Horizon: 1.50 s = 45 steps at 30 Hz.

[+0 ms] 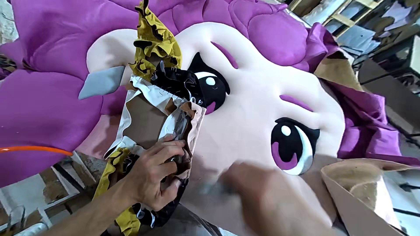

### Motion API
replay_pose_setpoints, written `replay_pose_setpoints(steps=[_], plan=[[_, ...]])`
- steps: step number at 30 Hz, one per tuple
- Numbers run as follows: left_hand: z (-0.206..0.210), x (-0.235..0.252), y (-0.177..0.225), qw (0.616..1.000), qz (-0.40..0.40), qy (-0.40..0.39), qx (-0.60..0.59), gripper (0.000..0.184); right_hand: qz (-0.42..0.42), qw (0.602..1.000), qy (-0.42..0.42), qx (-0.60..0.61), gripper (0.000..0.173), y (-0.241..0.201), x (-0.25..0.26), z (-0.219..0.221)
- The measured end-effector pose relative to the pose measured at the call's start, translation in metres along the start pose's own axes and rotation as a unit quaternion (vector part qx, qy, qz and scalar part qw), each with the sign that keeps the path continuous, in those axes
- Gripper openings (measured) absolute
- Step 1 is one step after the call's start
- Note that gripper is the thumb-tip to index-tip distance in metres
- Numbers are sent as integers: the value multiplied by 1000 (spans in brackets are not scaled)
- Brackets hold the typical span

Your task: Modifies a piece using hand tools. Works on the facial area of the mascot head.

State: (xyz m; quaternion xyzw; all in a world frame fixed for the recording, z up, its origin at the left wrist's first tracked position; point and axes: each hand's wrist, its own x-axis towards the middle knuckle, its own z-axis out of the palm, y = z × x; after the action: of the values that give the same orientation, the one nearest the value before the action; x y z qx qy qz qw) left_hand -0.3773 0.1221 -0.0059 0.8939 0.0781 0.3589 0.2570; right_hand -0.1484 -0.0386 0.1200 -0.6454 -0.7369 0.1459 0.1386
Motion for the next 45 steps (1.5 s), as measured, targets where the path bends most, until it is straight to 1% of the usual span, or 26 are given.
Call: replay_pose_setpoints(steps=[1,2,3,4,5,6,7,10,13,15,18,22,26,32,34,37,39,40,43,45], plan=[[2,2,4,999,-10,6,31,51,-62,997,-47,-2,8,-23,-6,9],[4,4,7,997,-23,19,66,58,-101,991,-82,15,11,-35,-10,18],[7,4,11,994,-35,35,93,61,-117,990,-79,15,13,-37,-14,24],[10,4,13,992,-39,55,110,58,-115,993,-39,-11,12,-29,-15,25],[13,3,15,990,-34,71,119,51,-102,993,9,-54,13,-14,-14,23],[15,1,15,988,-18,82,127,40,-79,992,43,-91,17,1,-13,20],[16,-1,15,988,2,81,132,32,-54,990,62,-117,20,14,-12,18],[18,-5,10,988,59,63,125,22,-12,986,65,-152,30,34,-9,27],[17,-8,7,989,75,84,100,16,9,987,41,-155,32,39,-3,43],[15,-9,6,989,69,94,90,18,17,988,27,-149,36,41,-1,49],[12,-6,6,992,39,92,77,31,22,991,33,-129,34,43,-2,53],[12,-4,7,991,16,82,100,19,23,987,76,-142,32,38,-1,55],[9,0,5,994,44,59,81,19,22,982,100,-160,35,38,-1,57],[9,-3,4,993,79,52,73,19,17,983,106,-151,32,37,-3,64],[10,-4,4,992,81,62,76,19,21,981,111,-158,31,35,-4,67],[9,-3,4,993,38,80,76,21,33,976,136,-167,34,30,-3,73],[6,-1,2,994,2,78,70,23,40,972,154,-171,35,27,-2,76],[4,1,0,995,-2,76,61,24,40,971,161,-174,35,26,-1,78],[2,0,-1,997,26,61,45,33,37,968,171,-182,33,25,-1,79],[2,0,1,996,36,50,66,36,36,967,171,-184,33,25,-1,80]])
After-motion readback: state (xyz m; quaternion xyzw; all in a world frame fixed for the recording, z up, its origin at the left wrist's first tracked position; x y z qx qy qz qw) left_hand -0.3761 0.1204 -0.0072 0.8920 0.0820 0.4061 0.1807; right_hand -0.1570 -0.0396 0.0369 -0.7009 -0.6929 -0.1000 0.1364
